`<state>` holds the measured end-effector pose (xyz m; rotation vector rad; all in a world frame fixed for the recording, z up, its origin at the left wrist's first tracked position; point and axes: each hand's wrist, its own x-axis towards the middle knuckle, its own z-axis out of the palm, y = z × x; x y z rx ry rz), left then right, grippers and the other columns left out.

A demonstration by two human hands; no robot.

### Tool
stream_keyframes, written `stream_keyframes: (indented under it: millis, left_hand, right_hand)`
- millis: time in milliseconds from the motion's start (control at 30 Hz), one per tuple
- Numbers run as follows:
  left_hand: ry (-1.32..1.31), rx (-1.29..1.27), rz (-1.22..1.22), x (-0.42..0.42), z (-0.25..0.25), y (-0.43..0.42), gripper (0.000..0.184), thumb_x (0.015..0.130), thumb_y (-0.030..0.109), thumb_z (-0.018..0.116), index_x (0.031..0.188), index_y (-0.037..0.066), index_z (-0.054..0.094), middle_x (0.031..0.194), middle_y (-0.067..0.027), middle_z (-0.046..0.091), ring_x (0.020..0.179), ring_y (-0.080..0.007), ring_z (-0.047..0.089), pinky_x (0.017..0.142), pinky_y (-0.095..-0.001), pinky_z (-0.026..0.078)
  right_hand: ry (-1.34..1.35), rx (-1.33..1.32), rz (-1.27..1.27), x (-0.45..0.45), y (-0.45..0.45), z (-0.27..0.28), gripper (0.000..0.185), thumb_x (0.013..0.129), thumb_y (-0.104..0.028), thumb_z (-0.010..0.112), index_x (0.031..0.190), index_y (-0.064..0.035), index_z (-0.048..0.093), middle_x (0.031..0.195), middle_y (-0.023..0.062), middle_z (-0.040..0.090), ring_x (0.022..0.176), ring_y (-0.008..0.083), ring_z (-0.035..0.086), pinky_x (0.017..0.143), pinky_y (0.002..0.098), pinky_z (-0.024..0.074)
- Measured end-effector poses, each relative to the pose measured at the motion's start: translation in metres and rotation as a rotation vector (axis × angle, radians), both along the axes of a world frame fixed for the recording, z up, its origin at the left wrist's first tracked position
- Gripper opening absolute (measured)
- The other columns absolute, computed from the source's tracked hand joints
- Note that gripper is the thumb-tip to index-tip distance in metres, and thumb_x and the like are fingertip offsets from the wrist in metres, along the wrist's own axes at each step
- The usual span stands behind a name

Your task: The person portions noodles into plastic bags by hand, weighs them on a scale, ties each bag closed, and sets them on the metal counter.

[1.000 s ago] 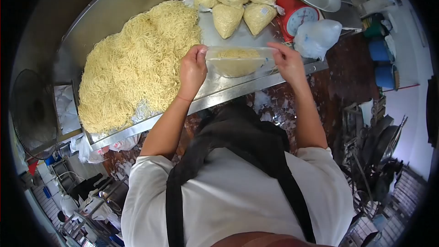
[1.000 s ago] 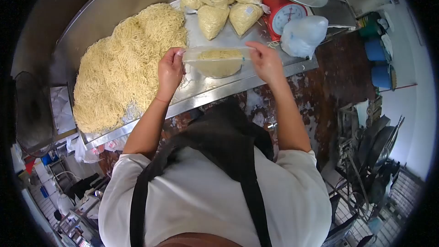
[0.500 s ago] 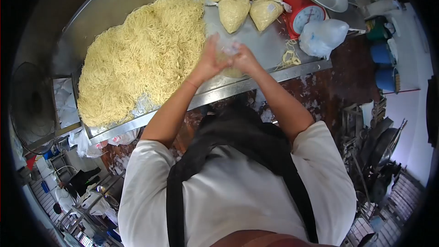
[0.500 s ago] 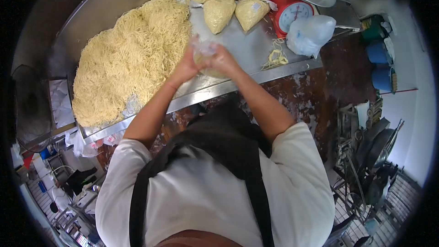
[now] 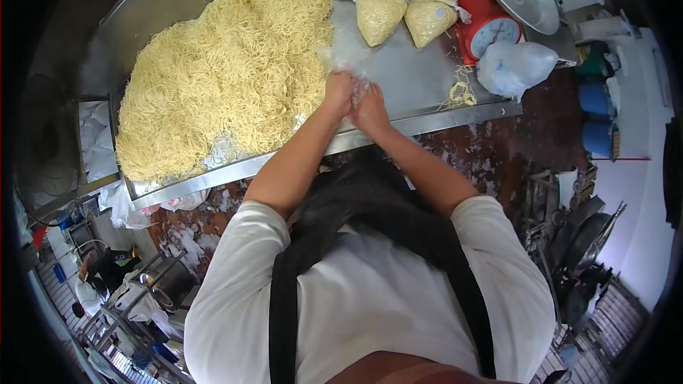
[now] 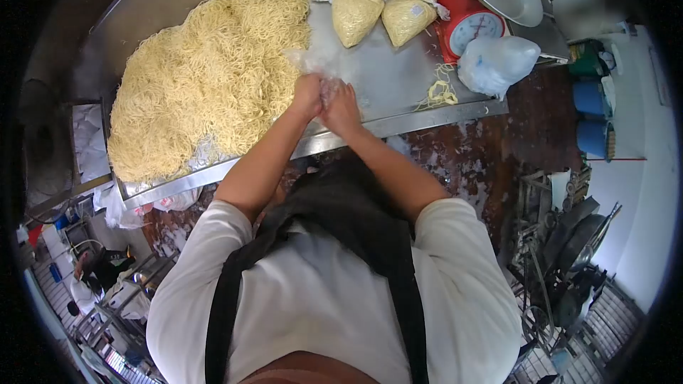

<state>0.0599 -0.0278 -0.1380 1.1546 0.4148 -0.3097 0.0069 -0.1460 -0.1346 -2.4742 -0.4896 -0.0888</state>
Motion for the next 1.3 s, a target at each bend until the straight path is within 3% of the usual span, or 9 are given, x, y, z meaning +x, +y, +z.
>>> stream_keyframes:
  millis: [267, 433, 533, 667, 767, 900, 933, 1033, 1300]
  left_hand:
    - [0.360, -0.102, 0.189, -0.047, 0.100, 0.026, 0.036, 0.103, 0.030, 0.046, 0.123, 0.002, 0.058, 0.117, -0.0126, 0.060, 0.103, -0.0241, 0.059, 0.088, -0.0387, 0.051]
    - [-0.105, -0.217, 0.041, 0.033, 0.141, 0.063, 0.038, 0.104, 0.033, 0.046, 0.118, 0.001, 0.061, 0.095, -0.0064, 0.068, 0.083, -0.0178, 0.066, 0.077, -0.0288, 0.056]
    - [0.018, 0.160, -0.216, 0.013, 0.164, 0.052, 0.032, 0.103, 0.030, 0.050, 0.116, 0.003, 0.062, 0.099, -0.0068, 0.068, 0.091, -0.0171, 0.068, 0.077, -0.0283, 0.057]
    - [0.276, -0.700, -0.034, -0.033, 0.205, -0.009, 0.018, 0.100, 0.018, 0.053, 0.103, 0.004, 0.062, 0.096, -0.0081, 0.065, 0.088, -0.0199, 0.064, 0.078, -0.0366, 0.052]
    - [0.298, -0.643, 0.001, -0.046, 0.149, -0.015, 0.016, 0.101, 0.014, 0.050, 0.101, 0.002, 0.060, 0.102, -0.0101, 0.064, 0.097, -0.0210, 0.062, 0.083, -0.0369, 0.051]
    - [-0.229, 0.378, -0.503, -0.056, 0.133, 0.012, 0.022, 0.102, 0.018, 0.051, 0.092, 0.005, 0.065, 0.085, -0.0074, 0.067, 0.081, -0.0223, 0.062, 0.079, -0.0340, 0.049]
    - [-0.383, 0.613, -0.514, -0.055, 0.130, 0.018, 0.025, 0.098, 0.019, 0.056, 0.083, 0.003, 0.067, 0.073, -0.0095, 0.065, 0.071, -0.0275, 0.060, 0.076, -0.0400, 0.049]
    - [-0.835, 1.160, -0.572, -0.043, 0.129, 0.031, 0.018, 0.094, 0.018, 0.059, 0.086, 0.004, 0.069, 0.079, -0.0145, 0.066, 0.076, -0.0337, 0.060, 0.075, -0.0460, 0.048]
    - [-0.874, 1.172, -0.432, -0.022, 0.048, 0.035, 0.016, 0.082, 0.005, 0.062, 0.095, 0.008, 0.071, 0.088, -0.0152, 0.068, 0.086, -0.0347, 0.060, 0.080, -0.0428, 0.047]
  right_hand:
    - [0.659, 1.181, -0.080, 0.036, -0.004, 0.019, 0.020, 0.097, -0.014, 0.053, 0.107, 0.0001, 0.062, 0.087, 0.0068, 0.065, 0.083, 0.0203, 0.061, 0.081, 0.0361, 0.0497]
    - [-0.433, 0.324, 0.007, 0.034, 0.031, 0.179, 0.011, 0.078, -0.006, 0.065, 0.086, -0.0006, 0.063, 0.073, 0.0116, 0.059, 0.064, 0.0330, 0.057, 0.065, 0.0430, 0.0489]
    - [-0.248, -0.073, 0.025, 0.032, 0.002, 0.240, 0.035, 0.071, -0.003, 0.061, 0.106, -0.0005, 0.060, 0.090, 0.0176, 0.057, 0.079, 0.0407, 0.057, 0.081, 0.0466, 0.0451]
    - [-0.133, 0.046, 0.193, 0.001, -0.026, 0.210, 0.027, 0.079, -0.005, 0.061, 0.106, -0.0041, 0.060, 0.088, 0.0146, 0.059, 0.076, 0.0345, 0.057, 0.071, 0.0422, 0.0452]
    - [0.263, 0.375, 0.209, -0.019, -0.063, 0.169, 0.016, 0.091, -0.014, 0.061, 0.104, -0.0032, 0.061, 0.082, 0.0106, 0.061, 0.070, 0.0277, 0.060, 0.063, 0.0399, 0.0473]
    - [1.104, 1.031, -0.077, -0.006, -0.065, 0.139, 0.018, 0.102, -0.020, 0.054, 0.106, -0.0035, 0.062, 0.078, 0.0088, 0.063, 0.067, 0.0273, 0.060, 0.063, 0.0401, 0.0485]
    - [1.066, 0.980, -0.109, -0.005, -0.057, 0.136, 0.014, 0.100, -0.020, 0.057, 0.096, -0.0066, 0.062, 0.076, -0.0026, 0.055, 0.062, 0.0082, 0.049, 0.054, 0.0239, 0.0402]
    - [0.370, 0.557, -0.016, 0.021, -0.039, 0.075, 0.016, 0.097, -0.018, 0.061, 0.091, -0.0042, 0.064, 0.071, 0.0020, 0.060, 0.061, 0.0131, 0.055, 0.056, 0.0283, 0.0446]
    - [0.162, 0.314, -0.186, 0.061, 0.001, 0.040, 0.026, 0.086, -0.007, 0.069, 0.111, 0.0010, 0.065, 0.082, 0.0155, 0.071, 0.072, 0.0236, 0.069, 0.066, 0.0345, 0.0535]
